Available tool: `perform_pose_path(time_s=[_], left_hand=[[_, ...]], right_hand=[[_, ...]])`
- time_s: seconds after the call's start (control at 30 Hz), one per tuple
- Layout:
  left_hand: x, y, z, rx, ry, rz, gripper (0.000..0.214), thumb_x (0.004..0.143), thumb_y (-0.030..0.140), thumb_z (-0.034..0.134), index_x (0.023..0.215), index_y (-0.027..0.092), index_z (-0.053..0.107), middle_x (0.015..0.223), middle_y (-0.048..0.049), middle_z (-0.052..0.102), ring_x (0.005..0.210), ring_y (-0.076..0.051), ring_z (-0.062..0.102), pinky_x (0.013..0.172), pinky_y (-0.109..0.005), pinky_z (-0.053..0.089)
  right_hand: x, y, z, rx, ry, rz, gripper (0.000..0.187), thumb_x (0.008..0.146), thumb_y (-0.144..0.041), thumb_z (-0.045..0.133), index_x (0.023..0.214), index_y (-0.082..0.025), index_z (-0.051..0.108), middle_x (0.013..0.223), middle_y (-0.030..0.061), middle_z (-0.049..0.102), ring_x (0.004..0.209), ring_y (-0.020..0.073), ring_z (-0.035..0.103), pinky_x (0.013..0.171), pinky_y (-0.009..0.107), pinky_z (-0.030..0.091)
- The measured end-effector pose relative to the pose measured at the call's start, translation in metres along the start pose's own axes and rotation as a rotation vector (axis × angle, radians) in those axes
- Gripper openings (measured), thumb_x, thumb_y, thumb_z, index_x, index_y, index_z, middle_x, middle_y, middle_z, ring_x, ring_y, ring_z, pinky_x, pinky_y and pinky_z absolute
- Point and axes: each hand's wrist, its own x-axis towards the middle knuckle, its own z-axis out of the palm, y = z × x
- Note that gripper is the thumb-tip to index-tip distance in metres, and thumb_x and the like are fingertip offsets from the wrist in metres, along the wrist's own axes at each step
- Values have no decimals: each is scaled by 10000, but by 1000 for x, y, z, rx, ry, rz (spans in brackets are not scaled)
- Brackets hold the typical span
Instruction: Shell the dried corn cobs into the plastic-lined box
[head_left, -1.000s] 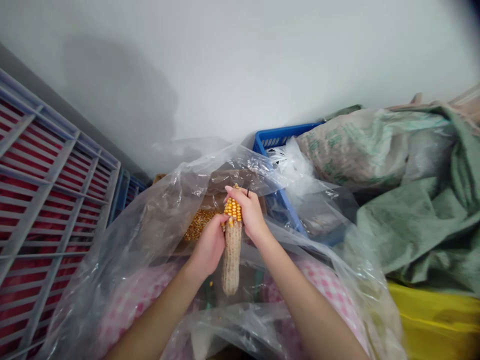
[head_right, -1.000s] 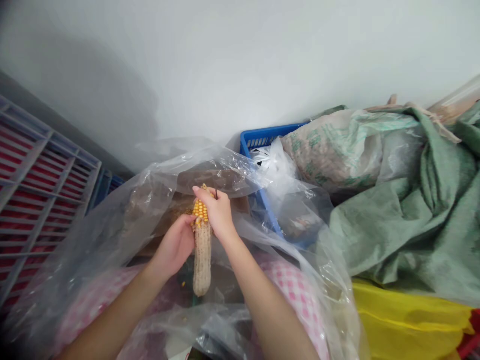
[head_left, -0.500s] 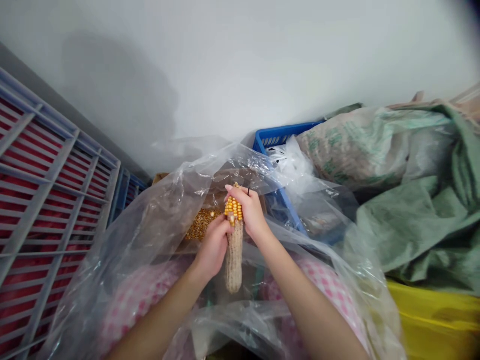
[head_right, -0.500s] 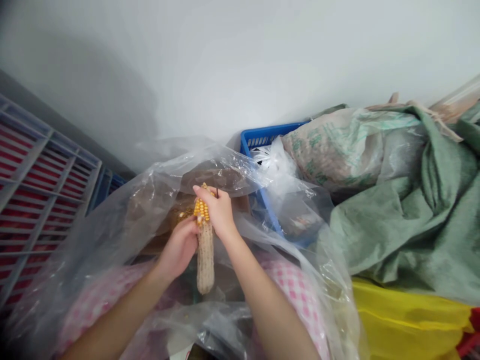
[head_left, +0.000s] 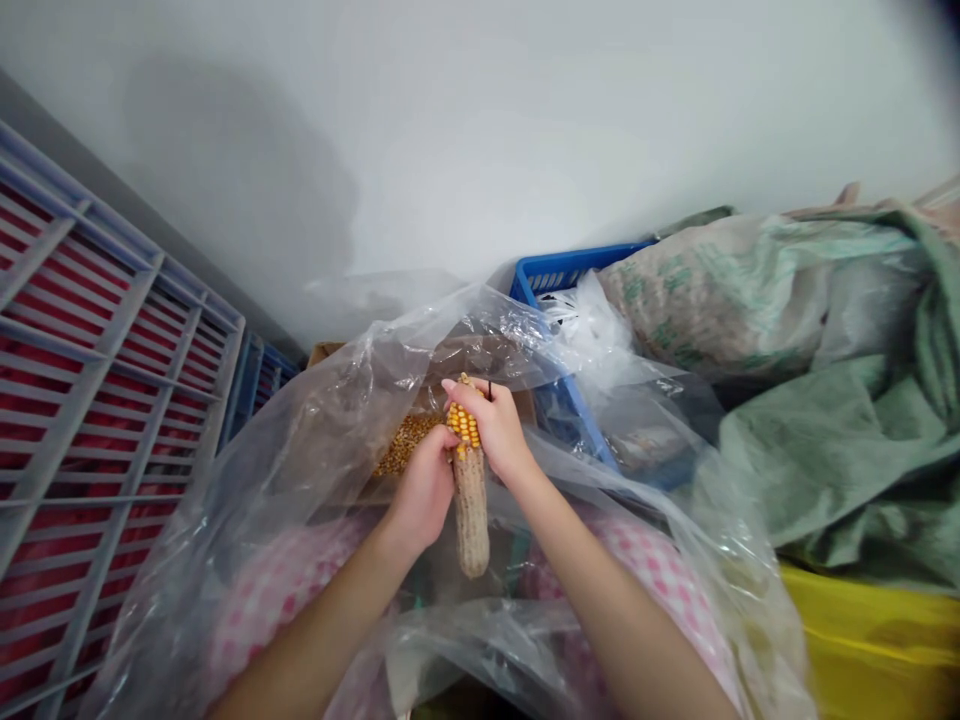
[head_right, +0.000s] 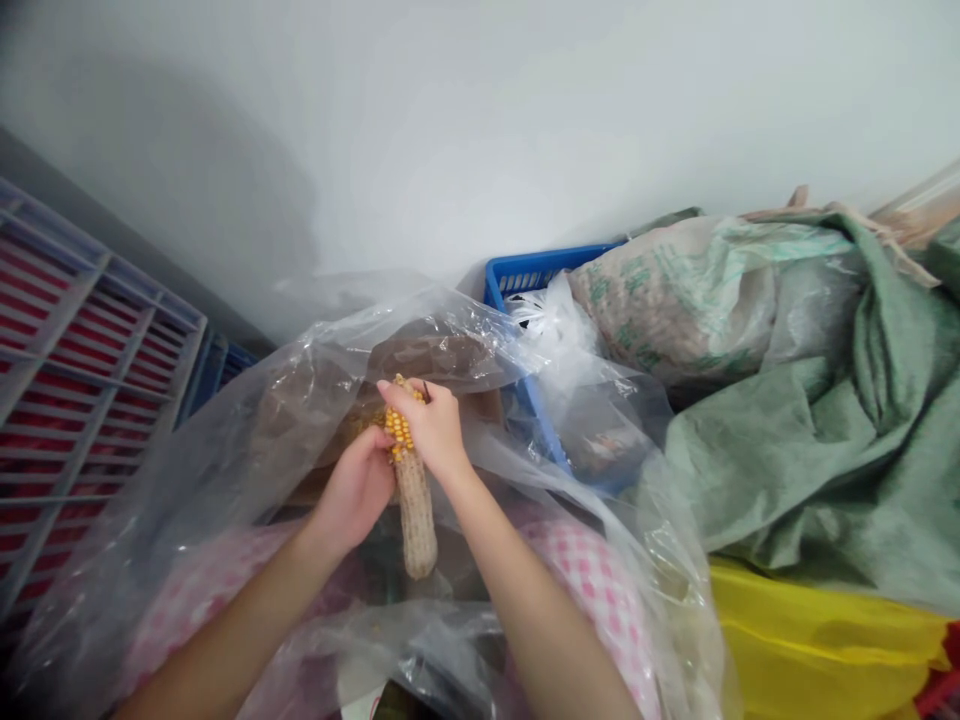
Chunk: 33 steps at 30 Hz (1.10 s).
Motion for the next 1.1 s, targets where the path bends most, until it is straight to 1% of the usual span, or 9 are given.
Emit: perform_pose_path(time_s=[0.17, 0.33, 0.5, 0.57, 0.7, 0.8, 0.93, 1.0, 1.1], left_hand=[[-3, 6, 2, -82, -130, 10, 141, 687, 230, 449, 713, 159, 567, 676, -18, 584, 717, -173, 548, 703, -286, 424], [-2, 3, 3, -20, -30, 40, 99, 702, 212, 497, 753, 161, 565, 696, 2, 595, 744, -159, 550, 705, -262, 415], [-3, 1, 4, -48, -69, 67, 106, 694, 240, 529, 748, 161, 573, 713, 8, 597, 739, -152, 543, 686, -252, 398], [-3, 1, 4, -33, -38, 59, 96, 671, 239, 553, 730, 166, 572, 700, 17, 594, 703, -139, 530, 660, -242, 390], [-3, -3, 1, 2, 22, 33, 18, 622, 180, 524, 626, 165, 531, 615, 28, 548, 592, -109, 463, 575, -231, 357], [-4, -2, 0, 16, -15, 45, 30, 585, 133, 502, 579, 161, 509, 574, 30, 511, 573, -105, 443, 558, -232, 344], [-4, 3, 5, -28, -76, 43, 102, 683, 249, 516, 712, 168, 572, 640, 13, 563, 689, -147, 523, 645, -251, 385], [-3, 4, 6, -3, -58, 52, 142, 711, 278, 514, 780, 172, 580, 681, 11, 586, 737, -156, 542, 674, -253, 398], [-2, 4, 5, -4, -24, 47, 120, 715, 263, 485, 754, 173, 554, 695, 10, 592, 761, -158, 552, 680, -251, 412]], right_hand=[[1, -6, 0, 139, 5, 37, 336, 626, -478, 638, 559, -157, 564, 545, -17, 500, 507, 96, 430, 505, 230, 316], [1, -4, 0, 91, 10, 7, 335, 637, -476, 634, 551, -159, 570, 539, -22, 484, 529, 98, 428, 528, 231, 318], [0, -5, -1, 72, 13, 16, 338, 638, -489, 625, 555, -167, 560, 541, -28, 488, 514, 96, 413, 515, 233, 303], [-1, -5, -1, 53, 13, -1, 339, 641, -487, 622, 549, -167, 557, 538, -30, 488, 517, 96, 409, 519, 233, 302], [0, -3, -1, 9, 0, -28, 340, 644, -485, 620, 549, -165, 560, 537, -29, 486, 535, 100, 420, 528, 233, 299], [1, -3, -2, 33, 1, 9, 345, 634, -494, 624, 547, -167, 561, 522, -29, 480, 516, 99, 414, 511, 232, 296], [1, -5, -2, 67, 13, 10, 341, 634, -495, 619, 551, -170, 561, 520, -30, 480, 499, 96, 410, 506, 233, 303], [0, -5, -1, 38, 15, -9, 341, 644, -496, 610, 556, -170, 558, 528, -32, 477, 507, 96, 409, 511, 232, 302], [-2, -3, 1, -22, 5, -24, 349, 652, -498, 604, 555, -167, 550, 524, -38, 454, 509, 92, 391, 505, 230, 279]])
